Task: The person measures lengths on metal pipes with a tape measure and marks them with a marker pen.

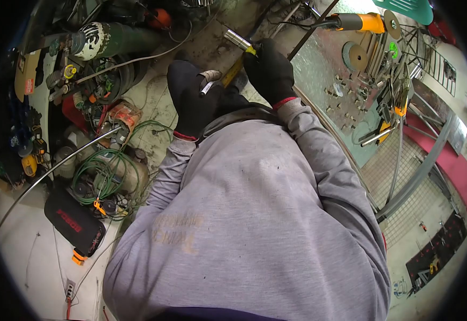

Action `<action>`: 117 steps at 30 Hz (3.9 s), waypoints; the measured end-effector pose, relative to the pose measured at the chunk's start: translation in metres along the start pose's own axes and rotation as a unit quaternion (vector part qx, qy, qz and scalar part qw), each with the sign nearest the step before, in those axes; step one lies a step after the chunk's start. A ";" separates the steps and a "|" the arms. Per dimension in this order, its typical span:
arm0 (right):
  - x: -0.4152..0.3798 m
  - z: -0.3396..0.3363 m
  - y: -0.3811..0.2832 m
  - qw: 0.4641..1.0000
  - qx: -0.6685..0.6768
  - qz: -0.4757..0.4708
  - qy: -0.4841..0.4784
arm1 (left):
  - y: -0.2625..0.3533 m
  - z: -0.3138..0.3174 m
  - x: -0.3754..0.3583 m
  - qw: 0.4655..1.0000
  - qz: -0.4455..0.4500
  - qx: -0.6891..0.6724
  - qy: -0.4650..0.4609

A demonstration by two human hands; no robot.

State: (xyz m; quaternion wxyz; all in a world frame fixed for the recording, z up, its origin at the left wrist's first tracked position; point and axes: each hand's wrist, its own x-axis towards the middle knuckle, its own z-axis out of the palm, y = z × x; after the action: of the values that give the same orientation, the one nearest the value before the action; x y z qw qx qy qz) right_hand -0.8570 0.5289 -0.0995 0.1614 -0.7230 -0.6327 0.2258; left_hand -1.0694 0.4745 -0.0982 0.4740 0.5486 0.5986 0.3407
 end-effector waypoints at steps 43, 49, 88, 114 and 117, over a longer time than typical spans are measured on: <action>0.000 0.006 0.002 0.998 -0.007 -0.042 0.044 | -0.014 -0.014 -0.009 0.998 0.056 0.005 -0.006; 0.000 0.005 0.001 1.000 -0.009 -0.012 0.026 | 0.016 -0.030 0.002 0.984 0.138 0.104 0.048; -0.002 0.006 0.002 0.996 0.007 -0.069 0.056 | 0.030 0.028 0.056 0.975 0.215 -0.052 0.032; -0.001 0.005 0.000 0.998 0.006 -0.045 0.035 | 0.021 0.029 0.045 0.982 0.155 -0.098 0.049; -0.001 0.006 0.001 0.998 0.006 -0.048 0.036 | 0.020 0.028 0.043 0.984 0.110 -0.138 0.034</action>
State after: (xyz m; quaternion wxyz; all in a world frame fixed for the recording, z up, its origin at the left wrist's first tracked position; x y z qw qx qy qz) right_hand -0.8589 0.5275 -0.1050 0.1990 -0.6984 -0.6591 0.1954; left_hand -1.0342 0.5173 -0.0972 0.4838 0.5285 0.4975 0.4889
